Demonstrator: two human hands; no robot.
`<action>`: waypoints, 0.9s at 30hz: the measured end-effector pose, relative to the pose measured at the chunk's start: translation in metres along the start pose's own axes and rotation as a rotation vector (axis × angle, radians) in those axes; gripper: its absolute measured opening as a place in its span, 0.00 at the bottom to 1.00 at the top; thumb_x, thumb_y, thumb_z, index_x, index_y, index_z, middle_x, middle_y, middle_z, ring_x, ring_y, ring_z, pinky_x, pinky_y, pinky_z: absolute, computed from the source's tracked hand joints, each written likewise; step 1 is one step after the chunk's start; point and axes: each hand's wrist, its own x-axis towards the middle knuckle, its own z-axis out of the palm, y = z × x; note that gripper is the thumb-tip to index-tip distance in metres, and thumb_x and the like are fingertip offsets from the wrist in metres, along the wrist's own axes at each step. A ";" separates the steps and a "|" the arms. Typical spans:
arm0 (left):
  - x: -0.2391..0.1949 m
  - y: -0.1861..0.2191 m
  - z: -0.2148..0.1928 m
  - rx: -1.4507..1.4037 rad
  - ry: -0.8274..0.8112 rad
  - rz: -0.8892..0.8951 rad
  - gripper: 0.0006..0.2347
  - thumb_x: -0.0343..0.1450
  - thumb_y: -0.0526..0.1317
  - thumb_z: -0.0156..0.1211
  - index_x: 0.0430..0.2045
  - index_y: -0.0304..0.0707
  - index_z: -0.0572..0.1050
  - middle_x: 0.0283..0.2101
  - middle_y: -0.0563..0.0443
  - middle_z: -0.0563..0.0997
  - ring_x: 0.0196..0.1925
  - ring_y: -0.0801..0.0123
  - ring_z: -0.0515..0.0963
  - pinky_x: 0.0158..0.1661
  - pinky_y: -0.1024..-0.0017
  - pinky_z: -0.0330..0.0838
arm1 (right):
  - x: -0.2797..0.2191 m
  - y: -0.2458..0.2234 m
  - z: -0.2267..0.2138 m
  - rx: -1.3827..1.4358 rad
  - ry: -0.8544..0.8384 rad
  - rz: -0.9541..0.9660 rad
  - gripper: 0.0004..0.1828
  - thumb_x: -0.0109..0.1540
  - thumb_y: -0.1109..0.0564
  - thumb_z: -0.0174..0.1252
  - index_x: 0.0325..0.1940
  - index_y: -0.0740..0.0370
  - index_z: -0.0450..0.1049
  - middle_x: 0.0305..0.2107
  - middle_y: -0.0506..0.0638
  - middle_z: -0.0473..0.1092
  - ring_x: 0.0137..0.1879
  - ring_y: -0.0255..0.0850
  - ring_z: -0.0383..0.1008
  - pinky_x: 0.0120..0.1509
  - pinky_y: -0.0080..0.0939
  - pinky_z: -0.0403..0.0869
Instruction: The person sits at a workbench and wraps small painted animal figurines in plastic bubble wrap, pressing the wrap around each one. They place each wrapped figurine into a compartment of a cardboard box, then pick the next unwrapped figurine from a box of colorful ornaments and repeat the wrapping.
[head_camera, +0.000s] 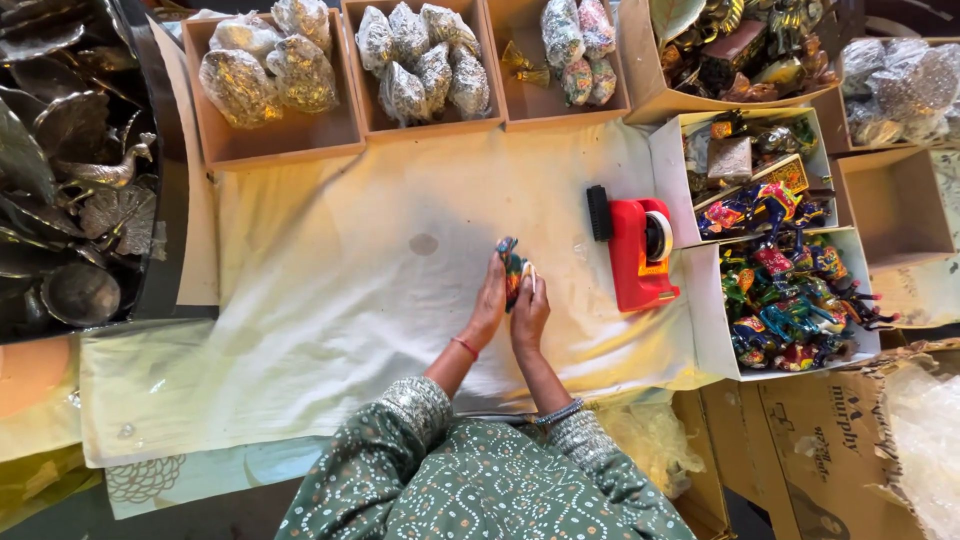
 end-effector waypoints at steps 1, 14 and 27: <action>0.011 0.011 -0.004 -0.002 0.005 0.000 0.26 0.82 0.53 0.33 0.71 0.34 0.56 0.74 0.44 0.60 0.77 0.64 0.56 0.71 0.68 0.49 | 0.008 0.001 0.003 -0.002 -0.005 -0.001 0.20 0.71 0.48 0.48 0.56 0.66 0.73 0.41 0.54 0.76 0.45 0.39 0.75 0.50 0.41 0.73; 0.076 -0.006 -0.065 0.120 0.119 -0.135 0.32 0.79 0.64 0.35 0.44 0.32 0.80 0.33 0.52 0.81 0.36 0.72 0.76 0.40 0.71 0.72 | 0.015 -0.067 0.047 -0.067 -0.205 -0.374 0.20 0.69 0.57 0.54 0.64 0.66 0.70 0.57 0.64 0.65 0.61 0.52 0.69 0.59 0.48 0.71; 0.039 0.063 -0.036 0.669 0.114 -0.014 0.24 0.78 0.59 0.31 0.72 0.65 0.55 0.43 0.40 0.84 0.41 0.43 0.83 0.38 0.53 0.76 | 0.099 0.021 0.067 0.023 -0.475 0.239 0.20 0.72 0.51 0.44 0.46 0.68 0.77 0.30 0.51 0.73 0.35 0.39 0.71 0.39 0.42 0.70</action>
